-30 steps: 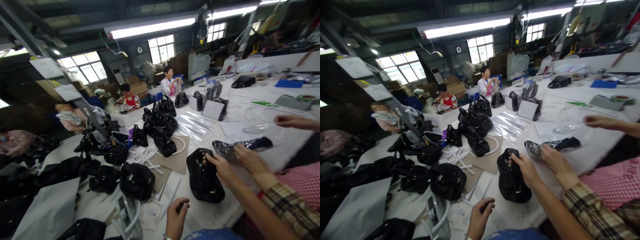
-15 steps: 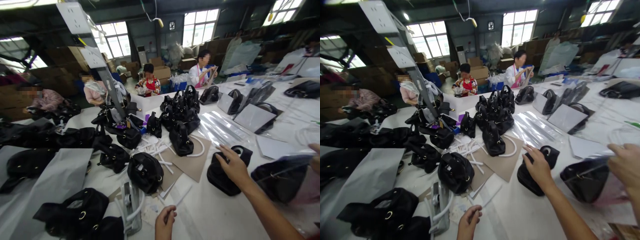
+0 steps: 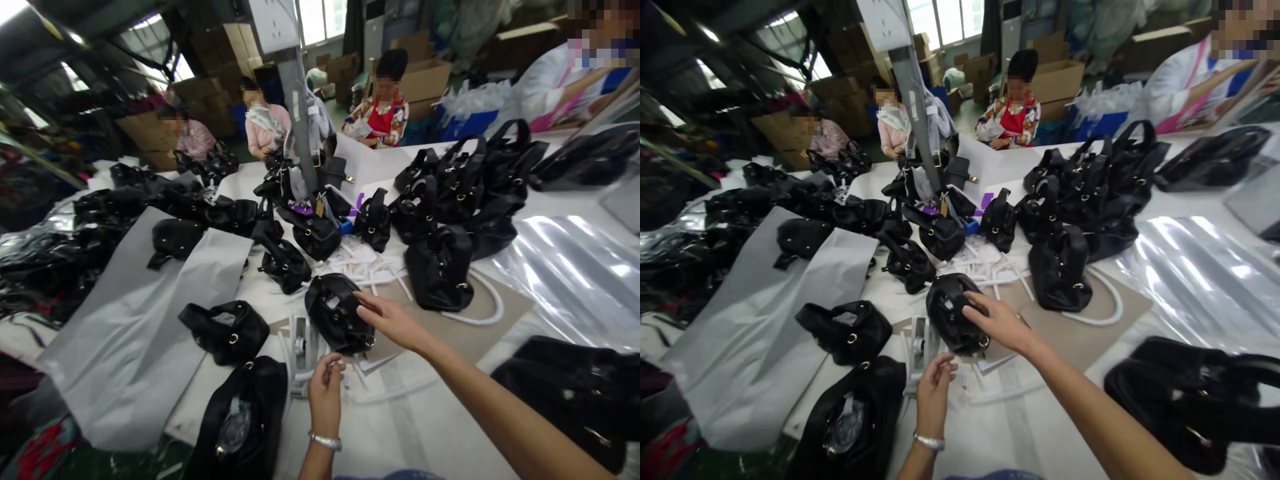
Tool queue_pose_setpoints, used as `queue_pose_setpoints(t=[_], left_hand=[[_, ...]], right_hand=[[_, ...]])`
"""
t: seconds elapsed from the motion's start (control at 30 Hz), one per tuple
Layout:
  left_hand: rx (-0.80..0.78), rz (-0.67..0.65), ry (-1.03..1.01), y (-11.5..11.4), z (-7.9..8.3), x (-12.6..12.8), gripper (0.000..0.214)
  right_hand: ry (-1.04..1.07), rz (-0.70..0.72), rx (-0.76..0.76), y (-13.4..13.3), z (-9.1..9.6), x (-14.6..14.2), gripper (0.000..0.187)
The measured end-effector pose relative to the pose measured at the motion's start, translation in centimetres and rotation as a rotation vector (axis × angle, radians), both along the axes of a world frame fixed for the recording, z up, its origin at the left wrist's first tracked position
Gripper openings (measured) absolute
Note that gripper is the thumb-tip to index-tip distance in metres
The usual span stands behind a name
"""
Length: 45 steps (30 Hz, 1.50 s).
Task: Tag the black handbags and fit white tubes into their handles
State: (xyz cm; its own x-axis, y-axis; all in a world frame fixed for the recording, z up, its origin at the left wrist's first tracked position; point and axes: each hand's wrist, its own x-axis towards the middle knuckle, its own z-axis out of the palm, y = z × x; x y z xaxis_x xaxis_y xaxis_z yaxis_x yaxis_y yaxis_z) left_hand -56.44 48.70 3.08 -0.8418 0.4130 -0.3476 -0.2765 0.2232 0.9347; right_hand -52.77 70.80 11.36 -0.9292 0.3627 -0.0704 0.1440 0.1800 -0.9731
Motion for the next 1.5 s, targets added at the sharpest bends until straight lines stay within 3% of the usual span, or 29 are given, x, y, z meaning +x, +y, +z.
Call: queue_pose_setpoints(t=[0.1, 0.2, 0.33, 0.47, 0.57, 0.7, 0.87, 1.03, 1.23, 1.37, 1.5], left_hand=[[0.025, -0.021, 0.023, -0.2, -0.1, 0.1, 0.025], [0.039, -0.016, 0.058, -0.8, 0.9, 0.3, 0.023], [0.027, -0.008, 0.256, -1.7, 4.1, 0.8, 0.023], [0.083, -0.165, 0.536, -1.5, 7.8, 2.1, 0.024], [0.079, -0.394, 0.660, -1.0, 9.5, 3.7, 0.029], [0.013, -0.631, 0.773, -0.7, 10.1, 5.8, 0.044], [-0.057, -0.628, 0.726, -1.2, 9.7, 7.3, 0.039], [0.040, -0.694, 0.680, -1.9, 9.2, 8.4, 0.027], [0.175, -0.747, 0.558, -2.6, 8.3, 9.4, 0.024], [0.076, -0.755, 0.582, -2.5, 8.4, 10.1, 0.026], [-0.038, -0.864, 0.802, -1.4, 9.4, 11.3, 0.028]], right_hand=[[-0.040, 0.067, -0.115, -1.8, 0.6, -1.7, 0.035], [0.023, 0.024, -0.267, -1.8, 2.9, -1.2, 0.034], [0.108, -0.082, -0.430, -2.3, 7.2, 2.0, 0.030], [0.092, -0.161, -0.474, -4.2, 9.6, 5.9, 0.032], [0.093, -0.193, -0.449, -5.9, 9.7, 8.4, 0.036], [0.089, -0.215, -0.415, -8.0, 9.5, 11.3, 0.040], [0.096, -0.218, -0.398, -10.0, 9.8, 14.0, 0.041], [0.111, -0.252, -0.373, -11.1, 9.4, 16.2, 0.038], [0.169, -0.415, -0.476, -12.0, 7.9, 18.6, 0.037], [0.185, -0.489, -0.545, -12.9, 7.3, 19.8, 0.040], [0.180, -0.511, -0.545, -13.8, 6.6, 20.2, 0.043]])
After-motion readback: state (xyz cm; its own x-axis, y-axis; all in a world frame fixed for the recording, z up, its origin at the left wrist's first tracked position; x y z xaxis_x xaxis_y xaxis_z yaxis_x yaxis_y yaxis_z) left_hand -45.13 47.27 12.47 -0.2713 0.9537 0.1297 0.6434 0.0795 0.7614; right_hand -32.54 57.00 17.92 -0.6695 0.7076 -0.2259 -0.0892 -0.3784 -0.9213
